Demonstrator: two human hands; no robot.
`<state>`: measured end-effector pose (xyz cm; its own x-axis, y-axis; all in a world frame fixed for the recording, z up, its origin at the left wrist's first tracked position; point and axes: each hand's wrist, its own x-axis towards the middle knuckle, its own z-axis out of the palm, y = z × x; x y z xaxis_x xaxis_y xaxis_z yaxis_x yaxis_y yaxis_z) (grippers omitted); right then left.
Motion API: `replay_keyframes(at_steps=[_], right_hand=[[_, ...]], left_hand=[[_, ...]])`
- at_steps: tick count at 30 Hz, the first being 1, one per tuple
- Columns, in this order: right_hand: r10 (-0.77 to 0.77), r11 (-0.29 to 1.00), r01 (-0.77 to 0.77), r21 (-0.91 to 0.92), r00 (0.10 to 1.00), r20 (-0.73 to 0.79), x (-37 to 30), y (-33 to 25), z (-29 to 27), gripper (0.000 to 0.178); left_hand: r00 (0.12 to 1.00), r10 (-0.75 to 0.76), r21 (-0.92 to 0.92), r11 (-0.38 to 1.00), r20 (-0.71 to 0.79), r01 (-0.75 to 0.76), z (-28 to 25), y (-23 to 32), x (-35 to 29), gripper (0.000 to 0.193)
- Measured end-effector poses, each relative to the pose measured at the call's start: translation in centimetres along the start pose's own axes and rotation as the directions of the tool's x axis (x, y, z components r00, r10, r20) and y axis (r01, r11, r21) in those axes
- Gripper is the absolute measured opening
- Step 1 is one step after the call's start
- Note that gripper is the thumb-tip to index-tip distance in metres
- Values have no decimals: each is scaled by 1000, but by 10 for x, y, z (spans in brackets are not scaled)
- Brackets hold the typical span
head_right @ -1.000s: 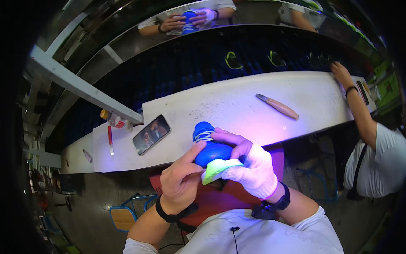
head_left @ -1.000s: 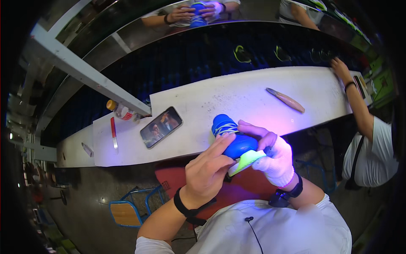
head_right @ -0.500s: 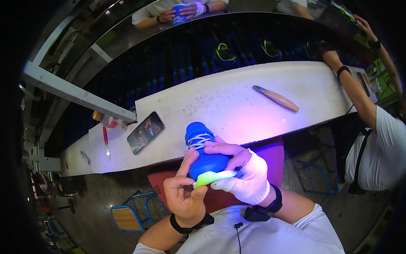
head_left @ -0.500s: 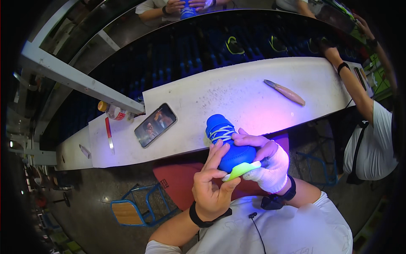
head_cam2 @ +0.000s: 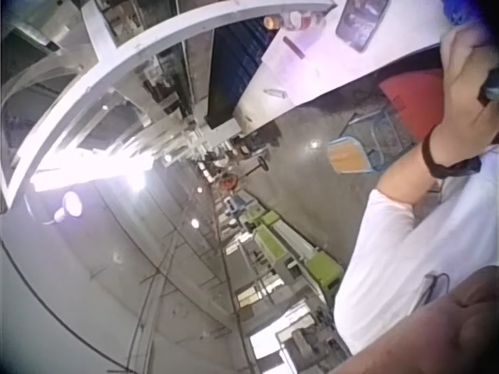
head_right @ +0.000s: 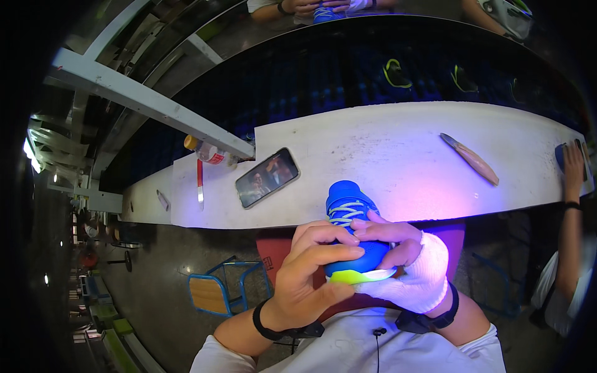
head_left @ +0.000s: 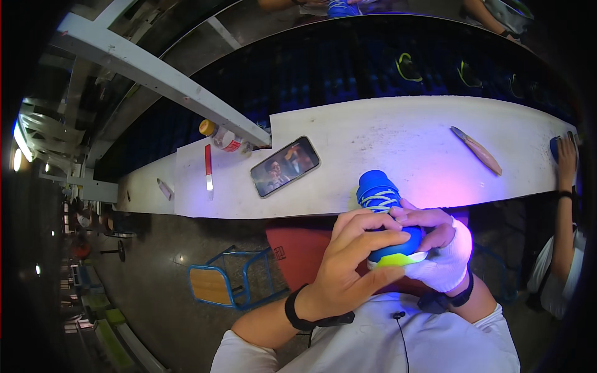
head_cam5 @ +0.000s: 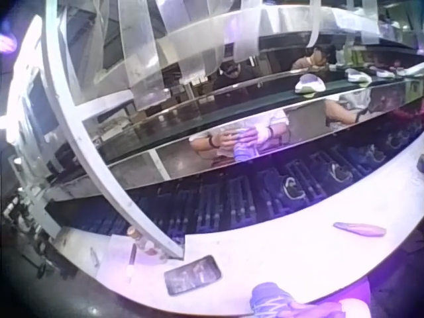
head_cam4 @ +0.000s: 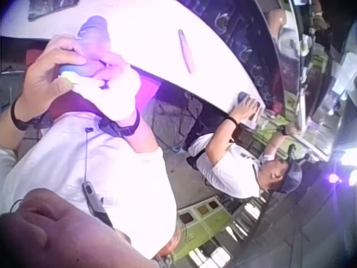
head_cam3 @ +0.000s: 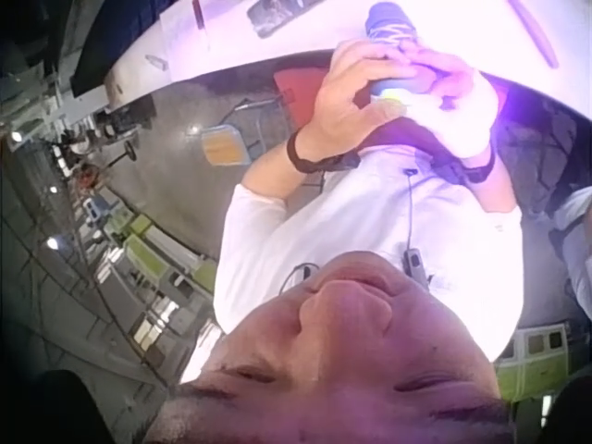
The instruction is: The person picks up a shoe and a sole, presses them together by hand, and rubs the edges before placing the assembly onto a conveyor rack. This process is repeated with another shoe and sole.
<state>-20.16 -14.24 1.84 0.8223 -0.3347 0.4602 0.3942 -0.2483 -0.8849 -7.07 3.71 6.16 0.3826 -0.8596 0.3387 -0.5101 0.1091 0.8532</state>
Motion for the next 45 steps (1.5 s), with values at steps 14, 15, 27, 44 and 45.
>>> replay_keyframes(at_steps=[14, 15, 27, 44, 45], right_hand=[[-263, 834, 334, -440, 940, 217, 14, 41, 11, 48], [-263, 829, 345, -441, 935, 237, 16, 39, 13, 47], [-158, 792, 298, -532, 943, 293, 24, 33, 12, 43], [-359, 748, 418, -516, 908, 215, 1, 93, 55, 37], [-361, 752, 421, -507, 907, 218, -2, 95, 56, 37]], left_hand=[[987, -134, -128, 984, -84, 123, -37, -5, -18, 32], [994, -103, 21, 994, -41, 104, -38, -4, -15, 44], [993, -37, 78, 996, -115, 46, -34, -32, -38, 52], [723, -680, 401, 634, -119, 662, -38, -23, -36, 99], [728, -668, 419, 623, -154, 660, -34, -22, -35, 98]])
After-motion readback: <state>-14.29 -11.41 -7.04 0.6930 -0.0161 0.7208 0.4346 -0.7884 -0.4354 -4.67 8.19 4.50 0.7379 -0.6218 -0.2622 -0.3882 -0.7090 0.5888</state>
